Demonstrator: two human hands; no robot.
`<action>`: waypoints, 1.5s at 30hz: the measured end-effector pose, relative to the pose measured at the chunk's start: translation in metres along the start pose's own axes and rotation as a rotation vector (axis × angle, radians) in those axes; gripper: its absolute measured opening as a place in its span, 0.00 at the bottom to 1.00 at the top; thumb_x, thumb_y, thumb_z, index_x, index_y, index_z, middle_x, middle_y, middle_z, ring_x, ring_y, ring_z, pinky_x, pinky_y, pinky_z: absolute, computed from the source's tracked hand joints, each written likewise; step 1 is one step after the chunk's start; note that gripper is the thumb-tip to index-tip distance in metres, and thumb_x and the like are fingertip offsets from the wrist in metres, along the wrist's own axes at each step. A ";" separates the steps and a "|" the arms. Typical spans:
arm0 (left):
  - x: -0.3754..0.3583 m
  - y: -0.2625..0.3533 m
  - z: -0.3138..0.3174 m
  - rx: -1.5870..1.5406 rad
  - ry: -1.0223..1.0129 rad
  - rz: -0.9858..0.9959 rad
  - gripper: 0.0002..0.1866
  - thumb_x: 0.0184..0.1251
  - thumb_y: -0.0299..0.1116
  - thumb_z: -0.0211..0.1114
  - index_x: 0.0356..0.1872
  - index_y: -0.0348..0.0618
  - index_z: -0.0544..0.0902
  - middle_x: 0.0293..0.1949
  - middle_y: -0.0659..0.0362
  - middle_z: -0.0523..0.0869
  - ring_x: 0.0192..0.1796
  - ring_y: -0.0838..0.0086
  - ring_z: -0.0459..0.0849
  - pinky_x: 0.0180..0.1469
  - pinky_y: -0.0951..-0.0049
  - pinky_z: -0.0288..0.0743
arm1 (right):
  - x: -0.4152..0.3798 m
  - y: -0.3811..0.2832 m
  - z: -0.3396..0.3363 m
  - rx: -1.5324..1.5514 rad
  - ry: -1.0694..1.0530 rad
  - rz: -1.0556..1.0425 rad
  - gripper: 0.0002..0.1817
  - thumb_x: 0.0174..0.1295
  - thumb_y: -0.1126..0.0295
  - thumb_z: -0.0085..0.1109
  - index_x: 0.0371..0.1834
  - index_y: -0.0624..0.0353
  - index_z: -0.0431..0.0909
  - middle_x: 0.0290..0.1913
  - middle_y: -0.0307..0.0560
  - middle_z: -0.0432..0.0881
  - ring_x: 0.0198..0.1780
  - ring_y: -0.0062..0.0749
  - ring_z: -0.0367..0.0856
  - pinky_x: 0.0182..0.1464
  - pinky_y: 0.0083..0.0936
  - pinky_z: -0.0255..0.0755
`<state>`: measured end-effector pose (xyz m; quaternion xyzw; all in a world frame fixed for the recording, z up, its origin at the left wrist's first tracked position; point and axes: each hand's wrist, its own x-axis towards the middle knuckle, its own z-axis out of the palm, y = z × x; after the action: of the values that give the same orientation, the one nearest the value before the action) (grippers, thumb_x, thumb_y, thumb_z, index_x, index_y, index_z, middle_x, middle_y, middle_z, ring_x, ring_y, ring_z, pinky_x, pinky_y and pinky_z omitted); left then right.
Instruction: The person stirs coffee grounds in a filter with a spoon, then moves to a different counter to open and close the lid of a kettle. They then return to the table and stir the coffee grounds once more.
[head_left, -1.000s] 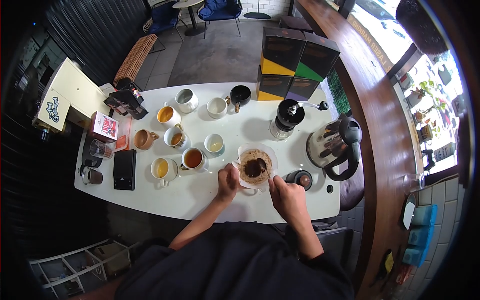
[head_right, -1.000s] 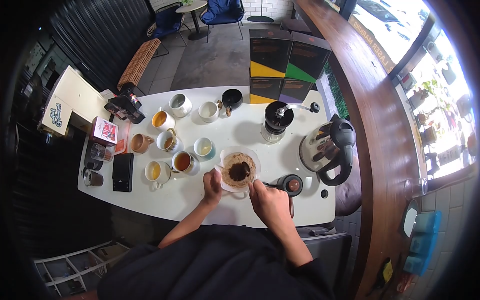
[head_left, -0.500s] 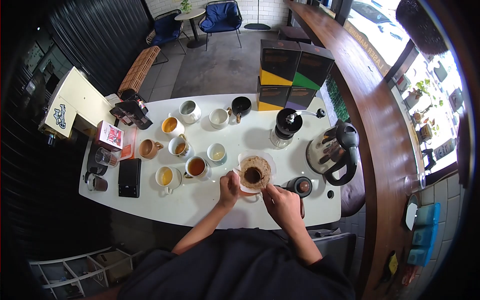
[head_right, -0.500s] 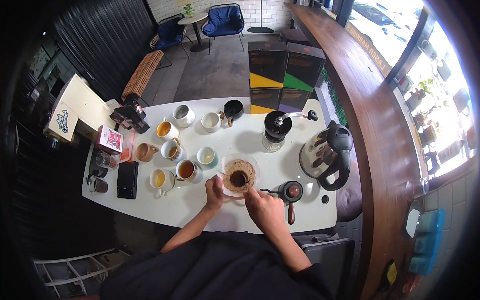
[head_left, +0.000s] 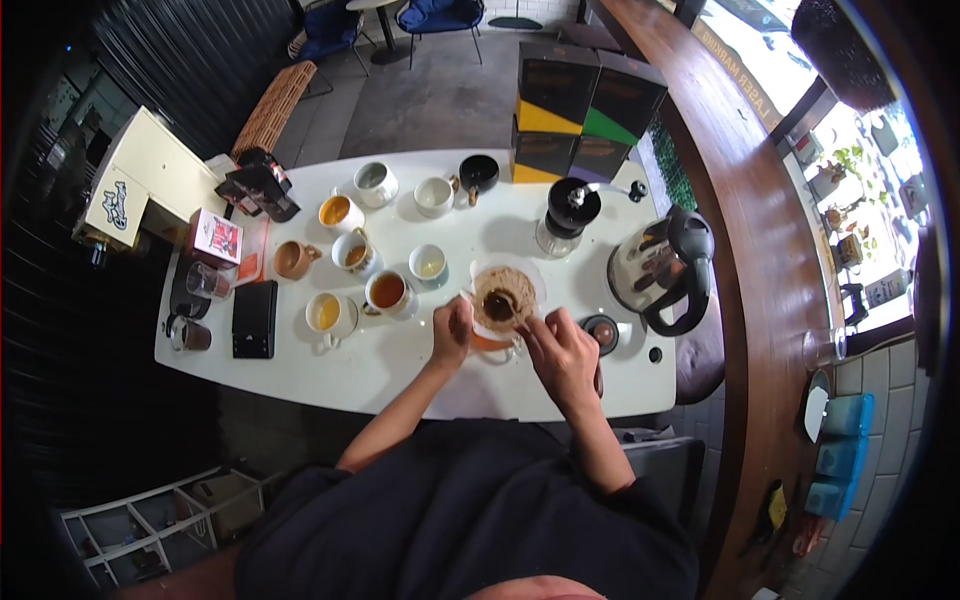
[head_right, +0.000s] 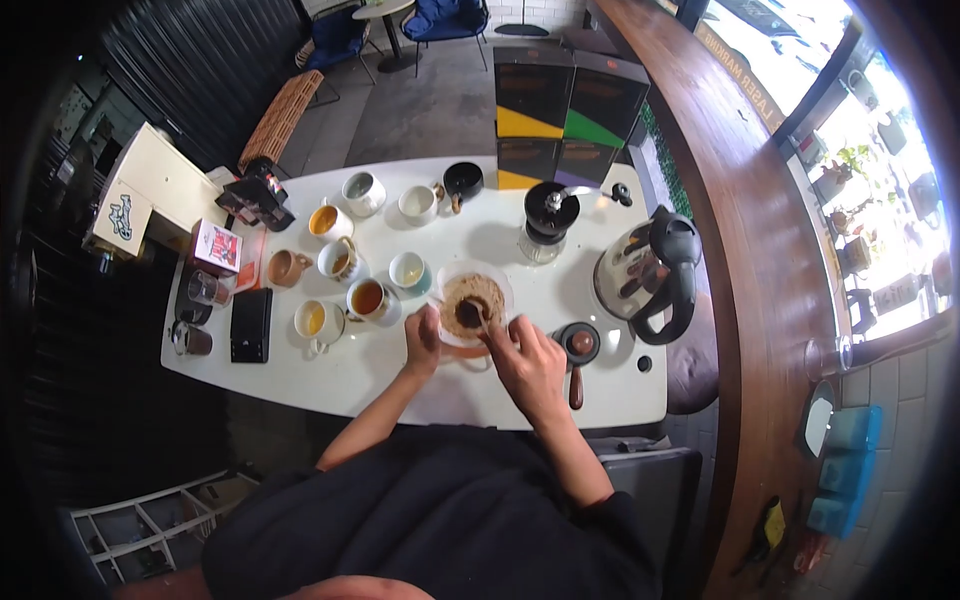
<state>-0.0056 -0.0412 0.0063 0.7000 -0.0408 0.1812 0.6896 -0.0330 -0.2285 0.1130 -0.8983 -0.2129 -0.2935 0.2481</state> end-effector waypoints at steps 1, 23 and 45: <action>0.001 -0.002 0.000 -0.010 -0.007 0.022 0.24 0.82 0.45 0.54 0.25 0.39 0.68 0.23 0.67 0.67 0.28 0.84 0.64 0.28 0.74 0.58 | -0.001 0.002 0.001 -0.005 -0.013 0.010 0.10 0.58 0.65 0.73 0.41 0.52 0.85 0.30 0.38 0.71 0.26 0.27 0.77 0.24 0.26 0.68; 0.000 -0.016 -0.005 -0.007 0.021 0.000 0.22 0.81 0.40 0.53 0.24 0.38 0.68 0.20 0.66 0.66 0.26 0.84 0.63 0.27 0.74 0.58 | 0.008 -0.008 -0.012 0.187 -0.010 0.132 0.06 0.59 0.74 0.71 0.33 0.59 0.82 0.30 0.43 0.77 0.27 0.36 0.81 0.28 0.33 0.73; 0.004 -0.002 0.001 -0.038 -0.053 -0.045 0.22 0.82 0.43 0.53 0.28 0.36 0.73 0.23 0.67 0.70 0.29 0.85 0.66 0.30 0.76 0.62 | 0.018 0.013 -0.005 0.202 0.021 0.146 0.07 0.59 0.77 0.71 0.33 0.60 0.79 0.27 0.44 0.74 0.24 0.38 0.77 0.26 0.36 0.67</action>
<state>-0.0011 -0.0418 0.0054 0.6921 -0.0467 0.1461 0.7054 -0.0149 -0.2368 0.1242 -0.8788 -0.1726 -0.2613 0.3601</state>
